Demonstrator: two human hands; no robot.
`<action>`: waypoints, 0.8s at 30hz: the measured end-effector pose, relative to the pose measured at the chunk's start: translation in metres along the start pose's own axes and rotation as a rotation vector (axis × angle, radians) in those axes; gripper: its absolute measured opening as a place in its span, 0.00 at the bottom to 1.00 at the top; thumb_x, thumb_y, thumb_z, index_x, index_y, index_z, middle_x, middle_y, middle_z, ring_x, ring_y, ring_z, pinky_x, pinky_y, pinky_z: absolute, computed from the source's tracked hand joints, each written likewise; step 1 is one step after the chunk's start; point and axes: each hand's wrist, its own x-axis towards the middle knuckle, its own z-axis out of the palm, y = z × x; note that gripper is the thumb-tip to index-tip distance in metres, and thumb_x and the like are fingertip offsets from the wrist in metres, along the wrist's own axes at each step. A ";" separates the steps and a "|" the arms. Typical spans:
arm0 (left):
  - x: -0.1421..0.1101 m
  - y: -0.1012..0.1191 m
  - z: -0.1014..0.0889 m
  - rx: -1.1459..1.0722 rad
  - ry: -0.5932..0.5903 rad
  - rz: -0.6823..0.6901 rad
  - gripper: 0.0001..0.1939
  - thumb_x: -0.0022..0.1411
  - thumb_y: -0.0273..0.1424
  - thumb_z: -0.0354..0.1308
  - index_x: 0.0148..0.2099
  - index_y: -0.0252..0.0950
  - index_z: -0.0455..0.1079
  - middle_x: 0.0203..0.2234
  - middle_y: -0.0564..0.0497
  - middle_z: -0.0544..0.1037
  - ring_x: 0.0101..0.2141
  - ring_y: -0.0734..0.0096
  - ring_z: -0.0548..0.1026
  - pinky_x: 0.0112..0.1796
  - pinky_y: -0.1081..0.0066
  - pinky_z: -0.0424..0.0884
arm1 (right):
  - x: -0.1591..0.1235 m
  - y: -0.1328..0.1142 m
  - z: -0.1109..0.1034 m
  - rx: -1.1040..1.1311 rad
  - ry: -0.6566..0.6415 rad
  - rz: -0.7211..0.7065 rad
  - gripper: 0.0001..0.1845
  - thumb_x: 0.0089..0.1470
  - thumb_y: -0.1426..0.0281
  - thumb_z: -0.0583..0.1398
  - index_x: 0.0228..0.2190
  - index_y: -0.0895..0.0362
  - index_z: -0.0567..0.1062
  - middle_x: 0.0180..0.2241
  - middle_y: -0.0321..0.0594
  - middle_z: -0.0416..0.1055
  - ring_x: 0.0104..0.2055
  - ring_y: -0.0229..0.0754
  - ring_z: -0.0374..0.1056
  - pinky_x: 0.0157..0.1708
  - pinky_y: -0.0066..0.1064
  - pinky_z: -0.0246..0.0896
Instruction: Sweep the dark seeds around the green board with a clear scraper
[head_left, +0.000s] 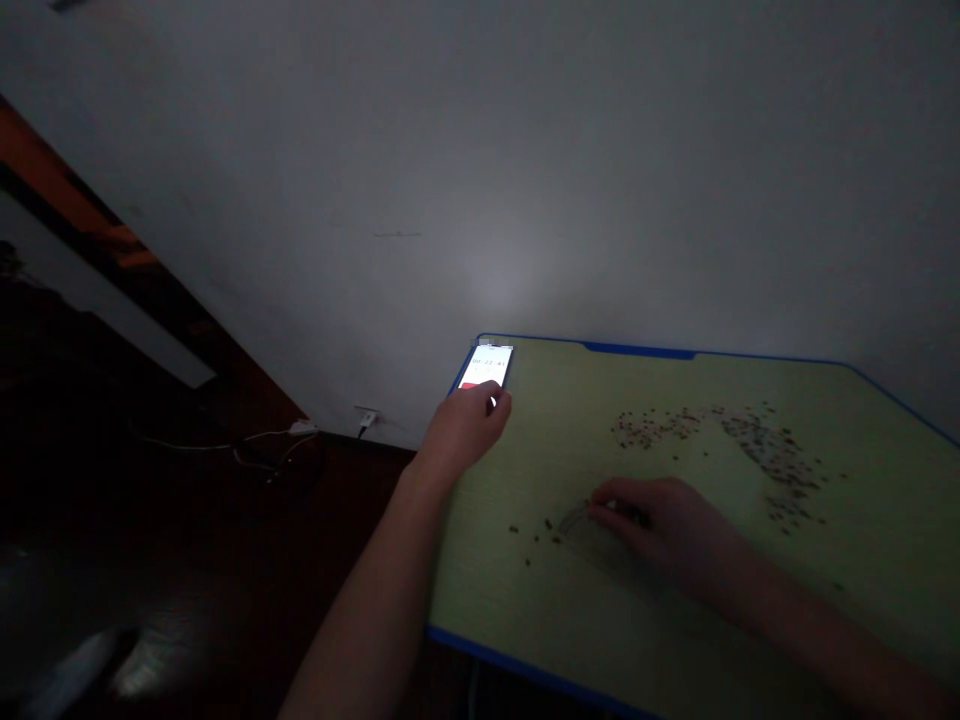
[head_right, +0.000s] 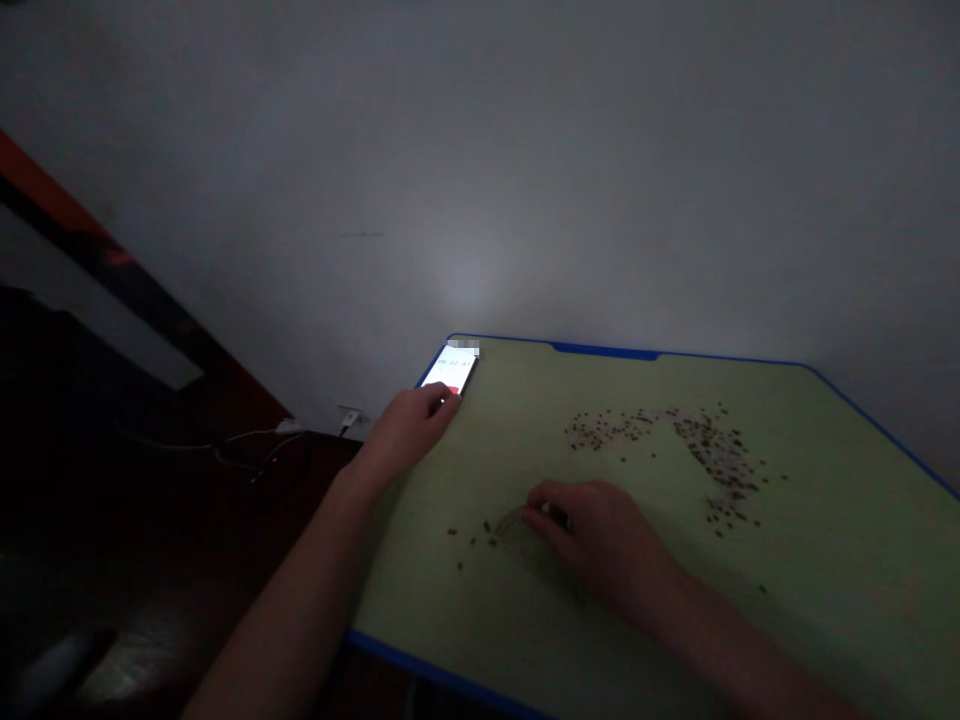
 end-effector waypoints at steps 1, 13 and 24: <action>0.000 0.000 0.000 -0.004 0.000 0.001 0.18 0.64 0.39 0.42 0.34 0.36 0.70 0.24 0.50 0.74 0.23 0.73 0.67 0.25 0.72 0.56 | 0.000 0.000 0.000 -0.004 -0.001 0.004 0.10 0.55 0.66 0.54 0.31 0.52 0.76 0.24 0.36 0.75 0.24 0.37 0.68 0.25 0.27 0.57; -0.001 -0.002 0.001 0.001 0.001 -0.005 0.18 0.64 0.39 0.42 0.34 0.36 0.70 0.25 0.50 0.75 0.24 0.73 0.68 0.25 0.72 0.56 | -0.001 -0.005 0.002 0.044 -0.020 0.027 0.11 0.55 0.65 0.54 0.30 0.53 0.76 0.24 0.36 0.74 0.25 0.38 0.68 0.26 0.29 0.57; 0.000 -0.001 0.000 0.010 -0.001 0.006 0.19 0.64 0.39 0.41 0.35 0.35 0.70 0.24 0.50 0.74 0.23 0.73 0.66 0.25 0.72 0.55 | 0.005 0.005 -0.005 -0.048 0.035 0.116 0.12 0.56 0.63 0.53 0.31 0.53 0.75 0.26 0.37 0.75 0.27 0.41 0.69 0.28 0.31 0.57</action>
